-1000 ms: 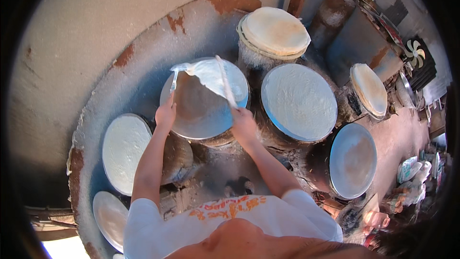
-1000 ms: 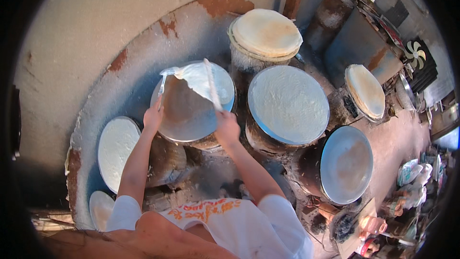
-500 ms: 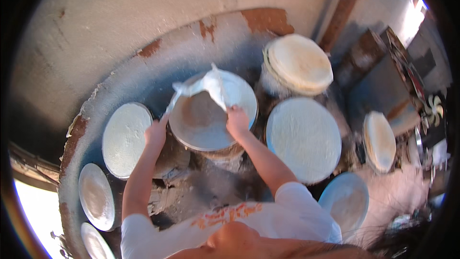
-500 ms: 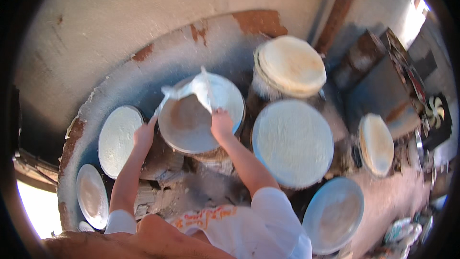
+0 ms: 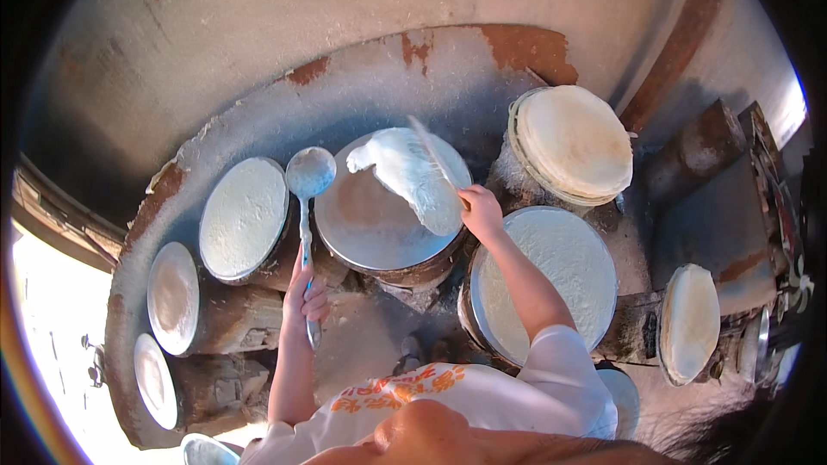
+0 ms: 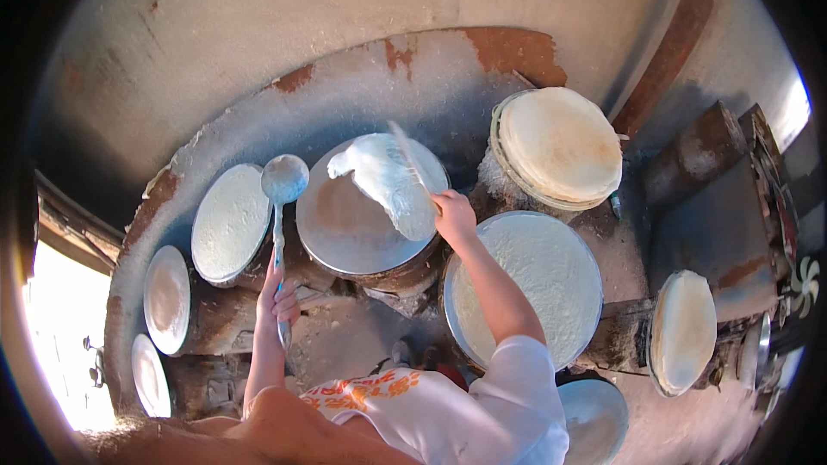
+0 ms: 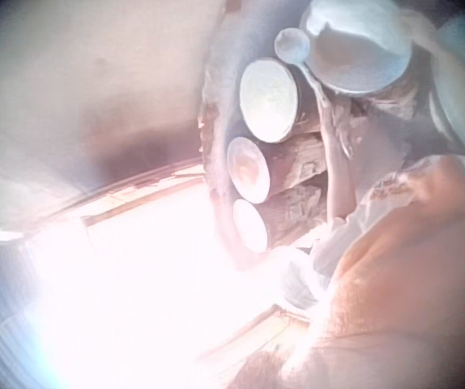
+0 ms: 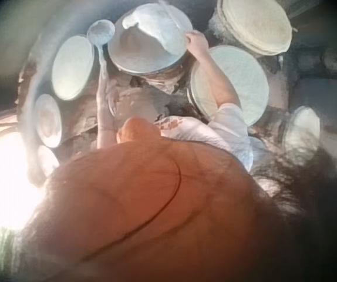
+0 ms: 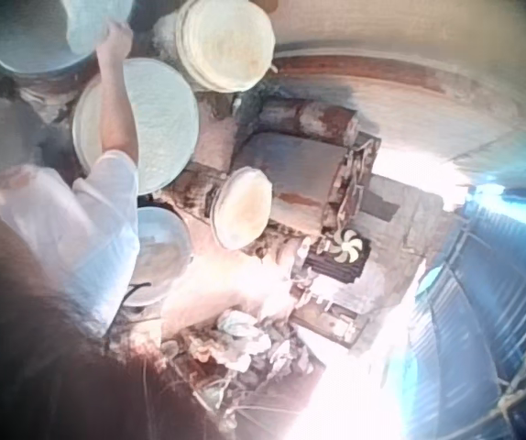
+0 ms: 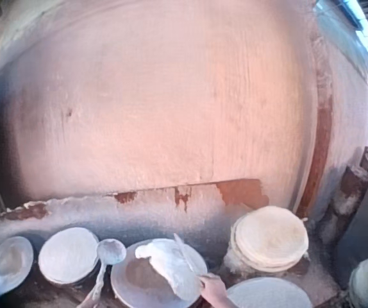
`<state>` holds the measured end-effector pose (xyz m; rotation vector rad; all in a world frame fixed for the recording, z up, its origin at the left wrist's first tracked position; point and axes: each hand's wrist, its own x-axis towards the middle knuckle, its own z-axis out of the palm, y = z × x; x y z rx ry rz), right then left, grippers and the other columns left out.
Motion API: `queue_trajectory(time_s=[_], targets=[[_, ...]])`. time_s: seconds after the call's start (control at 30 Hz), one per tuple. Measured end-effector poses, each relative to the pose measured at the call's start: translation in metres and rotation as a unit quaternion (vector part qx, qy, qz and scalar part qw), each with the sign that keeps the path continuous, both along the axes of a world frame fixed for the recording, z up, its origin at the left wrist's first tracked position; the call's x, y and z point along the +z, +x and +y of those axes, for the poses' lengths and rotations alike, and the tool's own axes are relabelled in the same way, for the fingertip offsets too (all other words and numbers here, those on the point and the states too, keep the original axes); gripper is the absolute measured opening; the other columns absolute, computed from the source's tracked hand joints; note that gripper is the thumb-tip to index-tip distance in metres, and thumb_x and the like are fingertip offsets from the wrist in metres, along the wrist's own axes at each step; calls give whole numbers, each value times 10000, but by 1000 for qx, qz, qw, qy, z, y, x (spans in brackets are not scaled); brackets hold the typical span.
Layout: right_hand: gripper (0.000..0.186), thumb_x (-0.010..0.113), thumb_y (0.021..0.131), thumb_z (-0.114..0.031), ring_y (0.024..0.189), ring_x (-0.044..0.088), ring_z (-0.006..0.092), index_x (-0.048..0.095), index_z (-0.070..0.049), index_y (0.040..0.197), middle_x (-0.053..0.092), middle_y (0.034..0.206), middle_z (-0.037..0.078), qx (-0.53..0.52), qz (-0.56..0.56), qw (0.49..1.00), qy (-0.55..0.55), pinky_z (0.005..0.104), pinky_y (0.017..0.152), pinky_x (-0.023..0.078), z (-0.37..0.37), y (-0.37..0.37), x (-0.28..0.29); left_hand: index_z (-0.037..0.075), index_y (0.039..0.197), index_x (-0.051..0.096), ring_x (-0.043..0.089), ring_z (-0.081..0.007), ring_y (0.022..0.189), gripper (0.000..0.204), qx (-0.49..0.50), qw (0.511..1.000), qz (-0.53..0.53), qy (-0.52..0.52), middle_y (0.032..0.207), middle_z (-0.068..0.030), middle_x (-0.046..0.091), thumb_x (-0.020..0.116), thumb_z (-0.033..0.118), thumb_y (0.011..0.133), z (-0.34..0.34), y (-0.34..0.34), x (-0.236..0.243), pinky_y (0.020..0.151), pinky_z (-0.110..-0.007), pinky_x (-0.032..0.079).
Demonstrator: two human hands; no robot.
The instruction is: The person spreads thin batter onto multiple heated circular surfaces using a ladle and a flat wooden stick, then flips the cooked flatbreads by hand and with the stick.
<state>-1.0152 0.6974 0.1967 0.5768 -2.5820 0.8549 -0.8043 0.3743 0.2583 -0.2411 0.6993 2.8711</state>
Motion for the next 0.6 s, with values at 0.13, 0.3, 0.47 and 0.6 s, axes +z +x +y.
queue_trajectory(time_s=[0.13,0.3,0.47,0.6], targets=[[281,596,718,-23,964,584,308,689,-79,977,636,1014,110,85,-74,993,-18,391,837,472,-39,-11,-17,376,1419,270,263,-28,372,451,16,999,-9,47,590,30,309,374,222,1008,15,-4,4,307,-168,241],[309,616,694,-22,990,584,312,669,-29,999,630,1032,141,154,-107,982,-15,377,887,453,-49,-10,-11,366,1427,265,227,-13,363,465,61,997,-6,-48,594,44,302,386,211,1005,14,-3,10,310,-150,197],[374,634,672,-34,992,581,311,698,-97,1036,644,1056,121,252,-153,955,-15,379,864,464,11,-42,4,352,1435,255,244,-31,361,480,90,988,-40,-123,568,36,294,374,176,1004,17,-1,28,307,-172,215],[317,623,705,-16,976,585,298,712,-110,994,657,1004,96,144,-48,988,25,382,848,465,0,-74,-8,344,1437,260,237,-30,375,510,108,968,-30,-224,563,44,281,399,140,991,19,-22,21,319,-173,208]])
